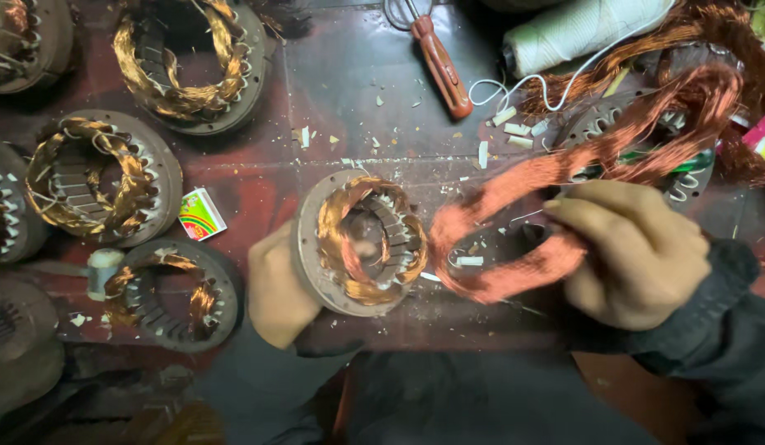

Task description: The person winds copper wire around a stator core, using pliers to cut and tuck the wire ends into slots. The person handles multiple stator cores and copper wire bundles on a cluttered workbench.

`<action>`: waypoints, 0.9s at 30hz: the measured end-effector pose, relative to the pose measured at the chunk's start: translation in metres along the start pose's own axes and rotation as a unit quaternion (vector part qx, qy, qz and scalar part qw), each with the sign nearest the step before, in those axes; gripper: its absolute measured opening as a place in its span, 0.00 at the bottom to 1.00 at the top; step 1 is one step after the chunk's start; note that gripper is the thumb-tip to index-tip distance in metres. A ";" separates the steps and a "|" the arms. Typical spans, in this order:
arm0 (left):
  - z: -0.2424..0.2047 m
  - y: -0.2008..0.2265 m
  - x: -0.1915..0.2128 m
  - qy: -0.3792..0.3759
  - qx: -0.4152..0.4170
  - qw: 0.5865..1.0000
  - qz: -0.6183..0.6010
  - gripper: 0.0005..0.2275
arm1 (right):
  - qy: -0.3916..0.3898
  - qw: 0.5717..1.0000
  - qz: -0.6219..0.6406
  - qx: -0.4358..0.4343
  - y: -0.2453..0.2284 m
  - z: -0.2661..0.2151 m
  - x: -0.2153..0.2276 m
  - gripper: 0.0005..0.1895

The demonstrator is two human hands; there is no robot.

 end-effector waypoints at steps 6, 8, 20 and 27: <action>-0.001 0.014 0.012 0.115 0.062 0.980 0.149 0.13 | 0.039 0.998 0.039 -0.029 0.018 -0.035 0.018 0.11; 0.000 0.016 0.016 0.124 0.044 0.976 0.176 0.13 | 0.067 0.994 0.078 -0.042 0.026 -0.052 0.019 0.11; 0.016 0.011 0.040 0.060 -0.039 0.967 0.246 0.18 | 0.150 0.930 0.328 -0.069 0.030 -0.076 0.024 0.09; 0.027 0.026 0.040 0.036 0.034 0.993 0.102 0.16 | 0.218 0.842 0.490 -0.065 0.020 -0.054 0.027 0.10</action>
Point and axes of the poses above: each hand's wrist, its own z-axis towards the middle knuckle, its own x-axis out of the back of the hand, y = z × x, the point moved 3 cm from there along z, towards the middle knuckle, and after that the axes turned 11 degrees about z, right-handed, at the moved point
